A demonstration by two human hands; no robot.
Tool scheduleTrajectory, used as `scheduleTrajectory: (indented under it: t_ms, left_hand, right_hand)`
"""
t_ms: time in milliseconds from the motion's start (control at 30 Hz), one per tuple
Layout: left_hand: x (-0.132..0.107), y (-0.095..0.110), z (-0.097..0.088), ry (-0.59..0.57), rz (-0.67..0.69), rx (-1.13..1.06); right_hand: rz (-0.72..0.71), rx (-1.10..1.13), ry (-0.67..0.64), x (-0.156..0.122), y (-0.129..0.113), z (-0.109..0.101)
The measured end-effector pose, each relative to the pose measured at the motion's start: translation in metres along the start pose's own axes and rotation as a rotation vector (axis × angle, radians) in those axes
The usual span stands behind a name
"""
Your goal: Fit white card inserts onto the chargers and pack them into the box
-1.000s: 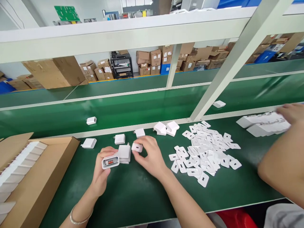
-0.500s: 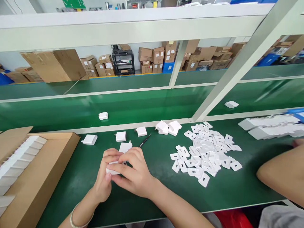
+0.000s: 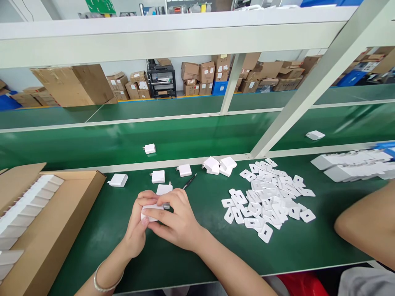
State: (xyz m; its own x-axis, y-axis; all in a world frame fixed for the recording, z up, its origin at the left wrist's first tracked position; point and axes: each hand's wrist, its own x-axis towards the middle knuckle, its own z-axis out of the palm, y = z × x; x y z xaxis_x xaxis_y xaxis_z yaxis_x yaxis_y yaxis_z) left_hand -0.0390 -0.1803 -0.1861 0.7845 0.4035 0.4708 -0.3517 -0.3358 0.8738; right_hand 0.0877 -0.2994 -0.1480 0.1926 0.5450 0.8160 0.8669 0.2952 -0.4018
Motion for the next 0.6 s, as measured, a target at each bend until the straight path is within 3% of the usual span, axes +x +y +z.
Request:
scheduleTrajectory:
  t_ms: [200,333,500,600]
  left_hand:
    - [0.000,-0.001,0.006,0.057,0.128,0.025]
    - [0.000,0.000,0.005,0.077,0.161,0.098]
    - [0.006,0.004,-0.004,-0.035,0.050,0.257]
    - [0.009,0.005,-0.006,-0.078,0.053,0.272]
  right_hand:
    - [0.301,0.177,-0.135,-0.001,0.004,-0.005]
    - [0.385,0.253,-0.262,-0.001,0.007,-0.003]
    - [0.468,0.345,-0.199,-0.004,0.012,-0.004]
    - [0.517,0.379,-0.214,-0.006,0.014,-0.006]
